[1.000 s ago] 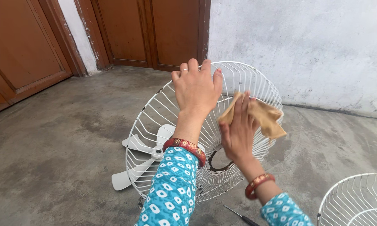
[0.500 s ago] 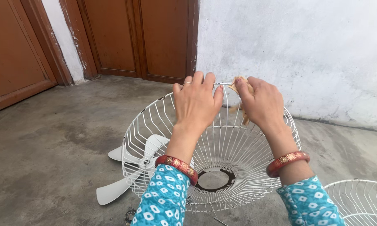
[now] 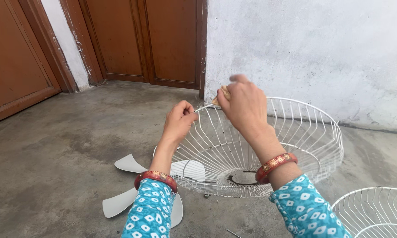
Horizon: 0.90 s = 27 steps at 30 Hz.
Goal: The person wipes the metal wire cage of a disassembled electric fan with a cloth. The fan blades and other parts lie on the floor nearby. The person systematically cleans the cage's surface and inner hub area.
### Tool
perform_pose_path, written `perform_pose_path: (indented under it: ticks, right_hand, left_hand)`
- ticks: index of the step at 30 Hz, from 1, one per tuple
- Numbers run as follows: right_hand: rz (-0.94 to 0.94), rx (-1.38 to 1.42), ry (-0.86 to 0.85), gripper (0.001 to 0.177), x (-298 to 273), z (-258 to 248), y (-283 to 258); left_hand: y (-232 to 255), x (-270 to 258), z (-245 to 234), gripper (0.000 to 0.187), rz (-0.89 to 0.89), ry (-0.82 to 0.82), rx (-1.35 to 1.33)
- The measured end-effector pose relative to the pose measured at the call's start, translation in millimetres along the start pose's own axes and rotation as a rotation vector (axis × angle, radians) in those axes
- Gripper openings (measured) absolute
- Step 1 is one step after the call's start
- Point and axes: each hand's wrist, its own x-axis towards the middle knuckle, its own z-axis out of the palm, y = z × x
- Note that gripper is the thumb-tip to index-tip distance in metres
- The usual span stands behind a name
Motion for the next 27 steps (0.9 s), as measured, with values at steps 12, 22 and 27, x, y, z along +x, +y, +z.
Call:
perform_pose_path:
  ticks: [12,22,27]
  right_hand:
    - [0.116,-0.107,-0.041,0.034,5.4,-16.4,37.3]
    - [0.083,0.131,0.217,0.019,-0.2,-15.0,21.5]
    - [-0.044,0.202,0.238,0.042,-34.8,-9.4,10.9]
  left_hand:
    - [75.8,-12.8,34.0,0.064,0.043,-0.189,0.364]
    - [87.1,-13.5,17.6,0.063,-0.032,0.003,0.358]
    - [85.4,-14.3,13.9,0.058,0.014,0.068,0.431]
